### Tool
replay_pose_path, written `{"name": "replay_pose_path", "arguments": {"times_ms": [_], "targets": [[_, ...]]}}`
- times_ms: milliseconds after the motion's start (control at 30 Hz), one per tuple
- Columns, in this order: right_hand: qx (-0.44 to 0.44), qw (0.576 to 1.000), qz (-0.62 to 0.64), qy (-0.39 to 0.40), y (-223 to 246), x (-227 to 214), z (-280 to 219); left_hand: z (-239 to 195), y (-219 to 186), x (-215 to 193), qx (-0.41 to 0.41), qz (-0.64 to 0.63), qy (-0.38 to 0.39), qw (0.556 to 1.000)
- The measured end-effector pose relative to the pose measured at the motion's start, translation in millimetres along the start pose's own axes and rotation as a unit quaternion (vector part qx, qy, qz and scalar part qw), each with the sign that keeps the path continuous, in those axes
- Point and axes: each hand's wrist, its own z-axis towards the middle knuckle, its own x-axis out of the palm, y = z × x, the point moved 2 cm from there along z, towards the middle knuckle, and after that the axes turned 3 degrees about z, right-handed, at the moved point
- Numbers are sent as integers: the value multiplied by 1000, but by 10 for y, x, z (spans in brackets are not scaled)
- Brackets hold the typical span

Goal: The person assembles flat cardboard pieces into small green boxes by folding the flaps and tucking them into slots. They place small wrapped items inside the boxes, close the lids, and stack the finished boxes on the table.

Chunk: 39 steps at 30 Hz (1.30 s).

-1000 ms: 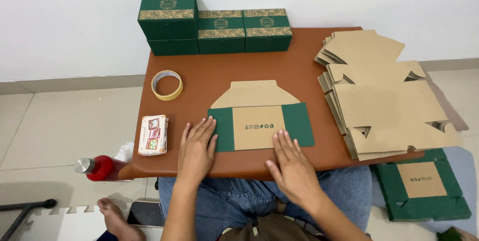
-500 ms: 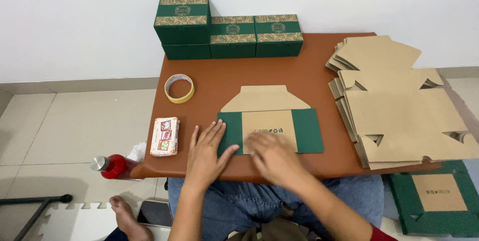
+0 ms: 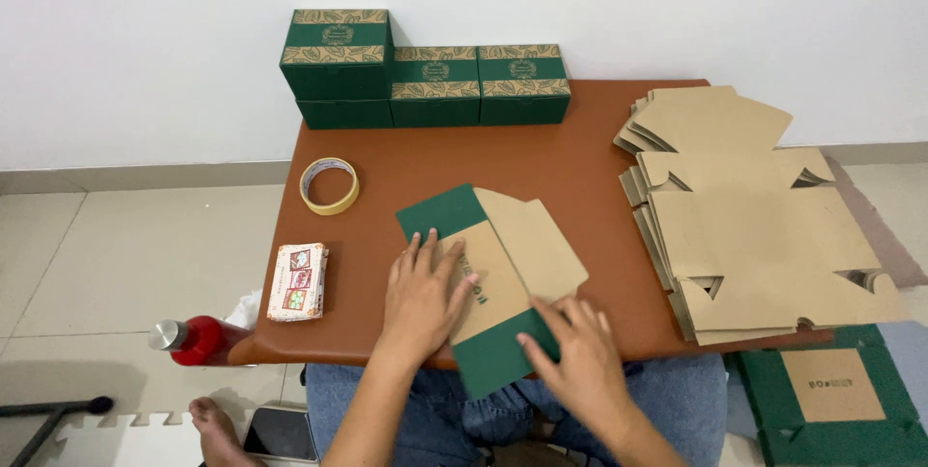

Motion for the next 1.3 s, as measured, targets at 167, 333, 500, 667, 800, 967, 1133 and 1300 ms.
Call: {"name": "replay_pose_path", "arguments": {"times_ms": [167, 333, 500, 667, 800, 967, 1133, 1300], "targets": [[-25, 997, 47, -47, 132, 8, -218, 102, -137, 180, 55, 11, 18, 998], [107, 990, -37, -85, -261, -52, -324, 120, -145, 245, 67, -5, 6, 998], [49, 991, 21, -119, -206, 0, -380, 86, -157, 299, 78, 43, -41, 995], [25, 992, 80, -99, -123, 7, -344, 22, -201, 359, 75, 52, -82, 992], [-29, 1000, 3, 4, -147, 38, -286, 12, -202, 348, 81, 32, -95, 992], [-4, 998, 12, 66, -242, 0, 136, 4, -209, 336, 79, 27, -79, 993], [53, 991, -18, 122, -121, -155, 758, 82, -300, 90, 0, -32, 93, 995], [70, 987, -32, 141, -165, -113, 1020, 73, -307, 81, -11, -30, 118, 992]]}}
